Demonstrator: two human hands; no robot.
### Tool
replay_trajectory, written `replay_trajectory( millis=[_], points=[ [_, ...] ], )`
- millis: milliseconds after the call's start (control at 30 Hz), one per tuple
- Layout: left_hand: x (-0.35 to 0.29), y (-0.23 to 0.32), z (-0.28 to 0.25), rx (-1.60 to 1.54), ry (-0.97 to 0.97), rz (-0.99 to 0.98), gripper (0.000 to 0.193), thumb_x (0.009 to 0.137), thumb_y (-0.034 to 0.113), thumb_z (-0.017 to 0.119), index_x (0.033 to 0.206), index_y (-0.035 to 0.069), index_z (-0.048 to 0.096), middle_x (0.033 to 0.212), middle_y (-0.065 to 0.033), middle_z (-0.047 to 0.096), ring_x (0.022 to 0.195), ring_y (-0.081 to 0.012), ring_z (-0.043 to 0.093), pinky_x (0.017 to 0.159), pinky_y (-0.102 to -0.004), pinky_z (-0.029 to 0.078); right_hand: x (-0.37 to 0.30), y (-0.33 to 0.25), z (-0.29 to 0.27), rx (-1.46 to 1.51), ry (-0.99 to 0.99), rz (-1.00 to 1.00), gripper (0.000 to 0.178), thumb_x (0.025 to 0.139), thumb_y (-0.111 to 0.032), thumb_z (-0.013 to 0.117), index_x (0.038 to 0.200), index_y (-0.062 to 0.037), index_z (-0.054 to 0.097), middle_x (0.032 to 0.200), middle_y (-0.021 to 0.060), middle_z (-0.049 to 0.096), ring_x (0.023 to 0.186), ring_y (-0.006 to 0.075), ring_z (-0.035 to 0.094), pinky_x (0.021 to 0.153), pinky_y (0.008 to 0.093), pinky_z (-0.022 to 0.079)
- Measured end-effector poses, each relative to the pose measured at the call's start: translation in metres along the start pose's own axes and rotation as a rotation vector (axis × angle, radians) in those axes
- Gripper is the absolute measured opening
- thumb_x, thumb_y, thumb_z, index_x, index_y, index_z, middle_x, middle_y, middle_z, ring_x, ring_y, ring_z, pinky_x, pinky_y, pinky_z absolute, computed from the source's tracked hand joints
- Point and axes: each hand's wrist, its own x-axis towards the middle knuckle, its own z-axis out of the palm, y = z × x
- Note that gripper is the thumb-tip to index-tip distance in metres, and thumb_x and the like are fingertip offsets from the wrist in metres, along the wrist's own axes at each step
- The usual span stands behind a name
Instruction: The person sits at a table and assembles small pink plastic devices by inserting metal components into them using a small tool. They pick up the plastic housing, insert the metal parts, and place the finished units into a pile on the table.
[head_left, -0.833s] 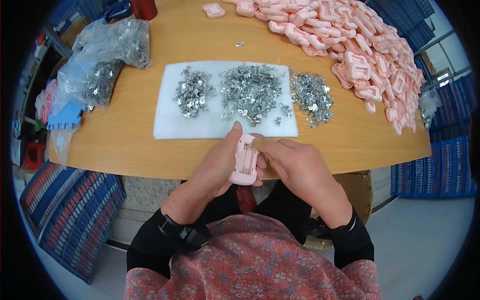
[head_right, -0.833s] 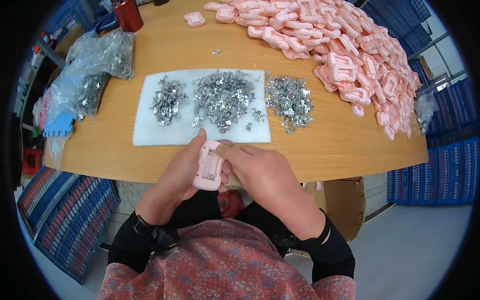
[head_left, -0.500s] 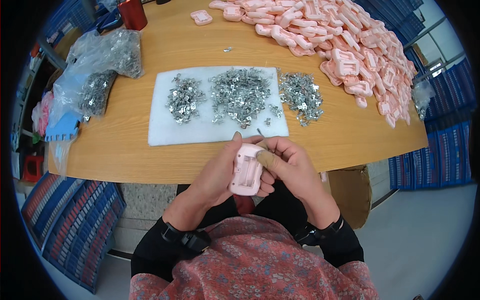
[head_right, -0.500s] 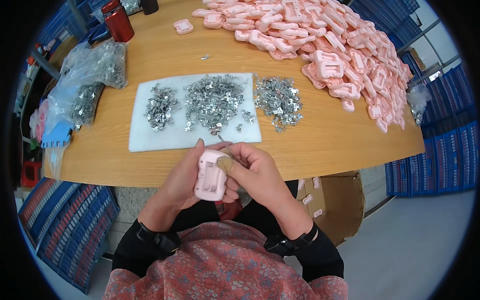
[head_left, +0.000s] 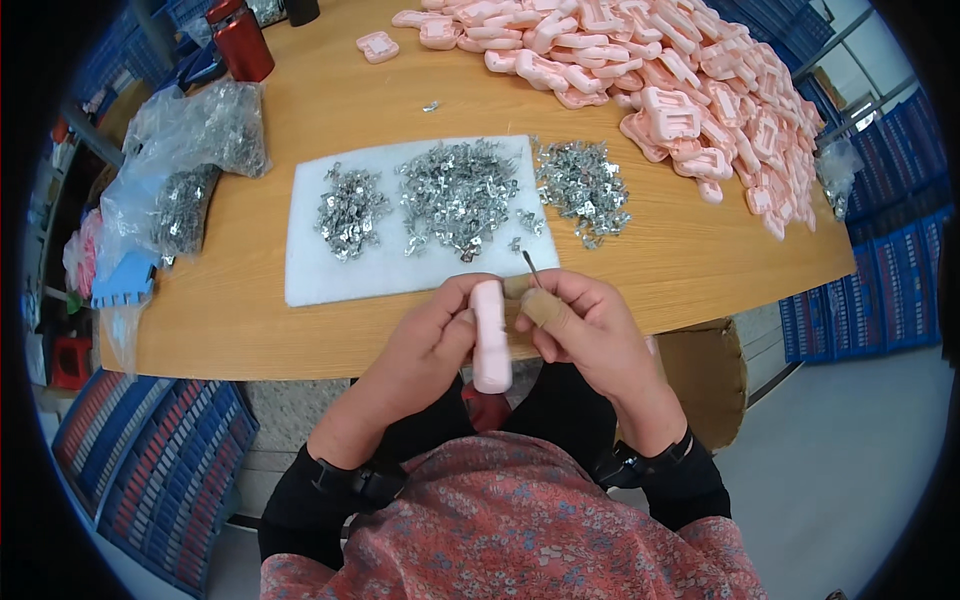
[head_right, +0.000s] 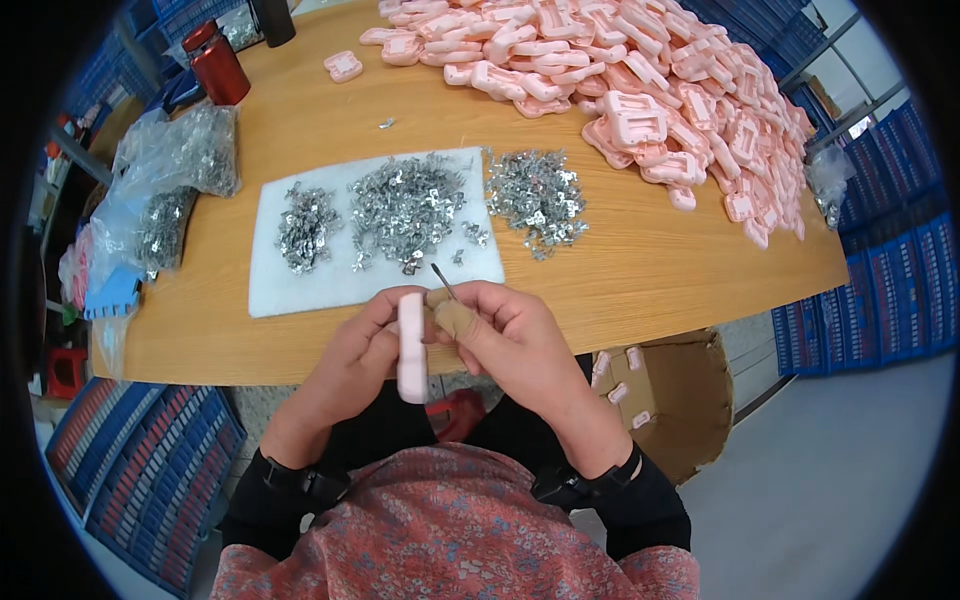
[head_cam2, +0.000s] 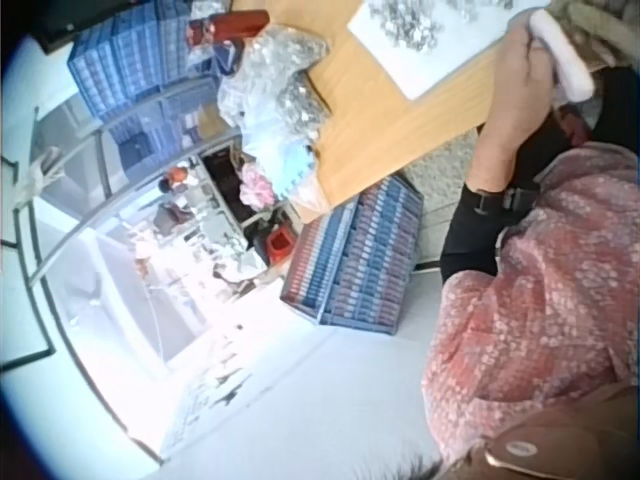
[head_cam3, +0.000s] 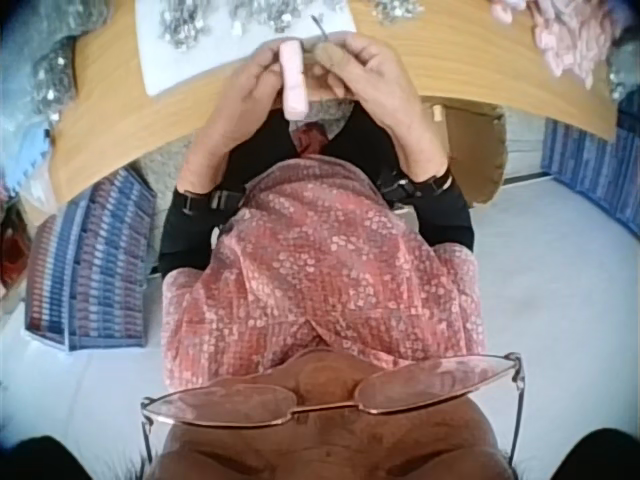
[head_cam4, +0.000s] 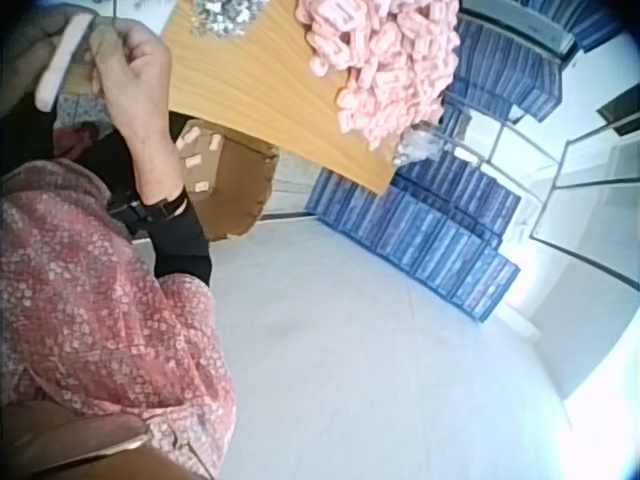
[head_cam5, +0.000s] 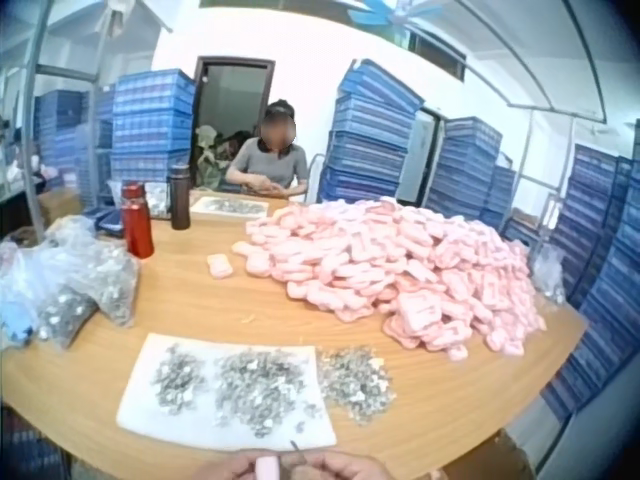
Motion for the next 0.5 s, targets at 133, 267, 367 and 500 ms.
replay_trajectory(
  millis=[133, 267, 367, 500],
  points=[
    [0.001, -0.003, -0.004, -0.592, -0.127, -0.128, 0.04, 0.104, 0.02, 0.047, 0.141, 0.006, 0.044, 0.106, -0.0104, 0.064, 0.082, -0.0207, 0.066, 0.07, -0.0328, 0.057, 0.003, 0.017, 0.006, -0.056, 0.047, -0.193, 0.02, 0.098, -0.009, 0.064, 0.115, 0.0016, 0.061, 0.092, -0.0003, 0.066, 0.078, 0.0021, 0.059, 0.069, 0.0203, 0.049],
    [-0.002, -0.009, -0.002, -0.737, -0.153, -0.14, 0.047, 0.102, 0.03, 0.053, 0.142, 0.006, 0.043, 0.102, -0.0114, 0.063, 0.081, -0.0223, 0.066, 0.069, -0.0362, 0.059, 0.005, 0.023, 0.01, -0.079, 0.054, -0.22, 0.019, 0.095, -0.005, 0.066, 0.112, 0.0008, 0.059, 0.091, -0.001, 0.064, 0.078, 0.0019, 0.058, 0.07, 0.0202, 0.049],
    [-0.004, -0.01, -0.003, -0.765, -0.151, -0.167, 0.048, 0.101, 0.028, 0.054, 0.142, 0.005, 0.043, 0.101, -0.0128, 0.063, 0.08, -0.0236, 0.067, 0.069, -0.0378, 0.06, 0.008, 0.021, 0.012, -0.124, 0.042, -0.234, 0.018, 0.093, -0.004, 0.069, 0.107, -0.0006, 0.058, 0.087, -0.0023, 0.061, 0.075, 0.001, 0.055, 0.068, 0.0196, 0.047],
    [-0.003, -0.006, 0.0, -0.776, -0.158, -0.157, 0.05, 0.1, 0.027, 0.057, 0.143, 0.004, 0.043, 0.1, -0.0138, 0.064, 0.08, -0.0235, 0.068, 0.068, -0.0379, 0.06, 0.01, 0.024, 0.01, -0.2, 0.046, -0.214, 0.019, 0.091, -0.006, 0.072, 0.103, -0.0038, 0.057, 0.083, -0.0061, 0.055, 0.072, -0.0008, 0.048, 0.064, 0.0175, 0.042]
  ],
)
